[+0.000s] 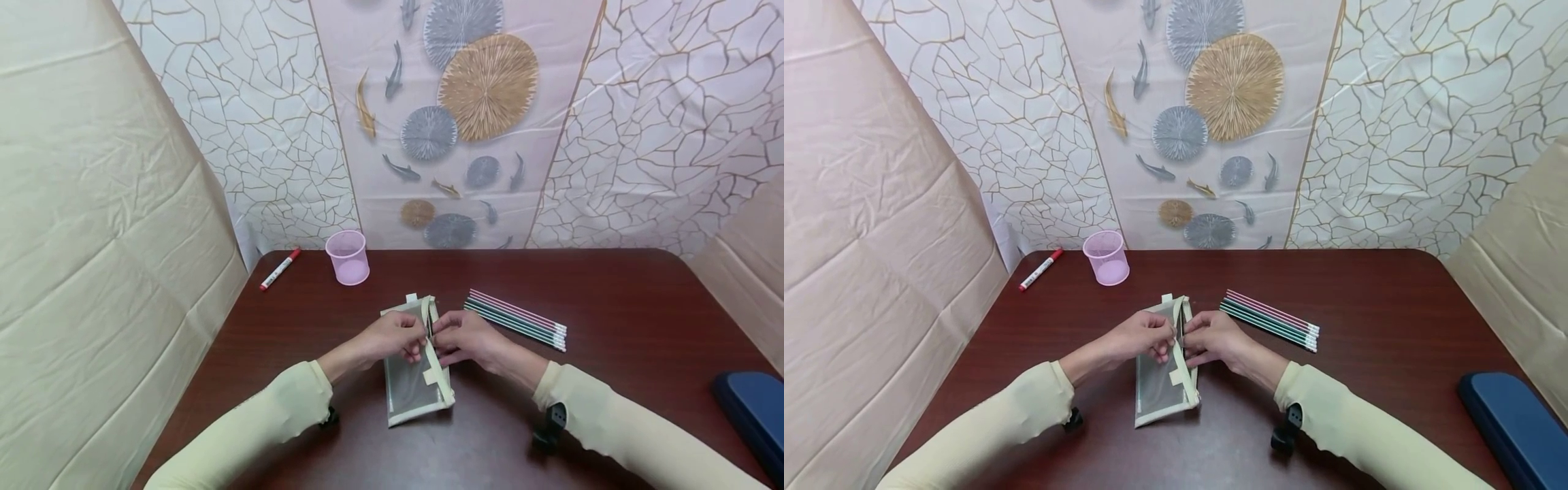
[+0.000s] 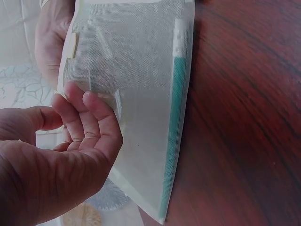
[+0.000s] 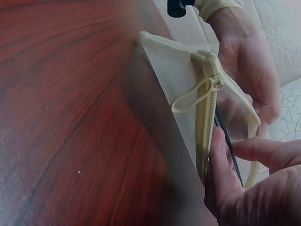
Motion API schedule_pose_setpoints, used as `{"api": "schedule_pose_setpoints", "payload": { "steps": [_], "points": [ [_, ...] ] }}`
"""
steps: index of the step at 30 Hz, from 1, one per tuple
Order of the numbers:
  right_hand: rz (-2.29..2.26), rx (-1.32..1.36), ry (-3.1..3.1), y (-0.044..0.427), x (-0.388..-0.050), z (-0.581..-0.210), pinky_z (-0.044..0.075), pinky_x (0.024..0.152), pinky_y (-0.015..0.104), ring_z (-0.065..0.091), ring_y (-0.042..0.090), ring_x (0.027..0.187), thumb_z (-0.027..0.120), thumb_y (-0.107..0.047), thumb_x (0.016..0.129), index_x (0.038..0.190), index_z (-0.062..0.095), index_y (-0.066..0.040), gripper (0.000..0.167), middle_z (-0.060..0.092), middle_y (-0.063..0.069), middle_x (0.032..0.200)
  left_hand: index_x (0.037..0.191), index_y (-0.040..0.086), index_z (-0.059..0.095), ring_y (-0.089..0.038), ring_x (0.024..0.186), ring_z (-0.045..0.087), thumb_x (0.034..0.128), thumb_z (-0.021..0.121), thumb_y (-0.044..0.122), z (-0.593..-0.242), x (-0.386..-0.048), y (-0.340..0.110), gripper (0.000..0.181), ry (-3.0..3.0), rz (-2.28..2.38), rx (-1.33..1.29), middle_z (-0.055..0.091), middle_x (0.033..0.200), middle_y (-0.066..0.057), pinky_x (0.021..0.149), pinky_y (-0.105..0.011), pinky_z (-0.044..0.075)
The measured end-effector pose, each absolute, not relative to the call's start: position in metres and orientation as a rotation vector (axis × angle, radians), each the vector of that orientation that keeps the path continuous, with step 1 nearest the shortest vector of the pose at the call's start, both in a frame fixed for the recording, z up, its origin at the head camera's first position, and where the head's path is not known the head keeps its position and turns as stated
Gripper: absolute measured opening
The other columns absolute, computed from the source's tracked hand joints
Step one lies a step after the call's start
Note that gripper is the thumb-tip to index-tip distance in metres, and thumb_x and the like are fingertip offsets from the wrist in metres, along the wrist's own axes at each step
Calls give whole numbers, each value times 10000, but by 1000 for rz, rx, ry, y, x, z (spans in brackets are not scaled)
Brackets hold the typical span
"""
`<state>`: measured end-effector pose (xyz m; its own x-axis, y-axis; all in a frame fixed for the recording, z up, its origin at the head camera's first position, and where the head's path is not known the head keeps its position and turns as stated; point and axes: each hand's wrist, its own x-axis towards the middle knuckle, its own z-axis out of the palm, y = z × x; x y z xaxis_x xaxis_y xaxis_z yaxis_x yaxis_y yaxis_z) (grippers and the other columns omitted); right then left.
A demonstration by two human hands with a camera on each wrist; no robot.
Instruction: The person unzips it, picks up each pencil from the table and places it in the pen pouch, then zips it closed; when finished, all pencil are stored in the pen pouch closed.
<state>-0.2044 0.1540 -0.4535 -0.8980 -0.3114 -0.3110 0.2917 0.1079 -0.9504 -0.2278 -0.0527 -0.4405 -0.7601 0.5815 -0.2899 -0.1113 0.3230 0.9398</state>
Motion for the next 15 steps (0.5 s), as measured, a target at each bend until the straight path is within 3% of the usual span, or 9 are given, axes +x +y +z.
{"api": "schedule_pose_setpoints", "payload": {
  "steps": [8, 15],
  "points": [
    [-1837, -4, 2064, 155, -204, -451, 666, 711, 389, 727, 182, 768, 682, -6, 945, 1231, 571, 121, 333, 727, 136, 939, 865, 22, 648, -94, 644, 664, 1018, 556, 146, -439, -226, -53, 217, 2009, 1475, 404, 604, 666, -11, 640, -237, 590],
    [-1758, -81, 2339, 187, -208, -441, 666, 702, 472, 734, 252, 792, 753, -103, 949, 1186, 612, 74, 327, 726, 183, 991, 863, 17, 653, -97, 640, 666, 1002, 558, 124, -437, -226, -57, 200, 2023, 1474, 398, 607, 667, -17, 644, -243, 594]
  ]
}}
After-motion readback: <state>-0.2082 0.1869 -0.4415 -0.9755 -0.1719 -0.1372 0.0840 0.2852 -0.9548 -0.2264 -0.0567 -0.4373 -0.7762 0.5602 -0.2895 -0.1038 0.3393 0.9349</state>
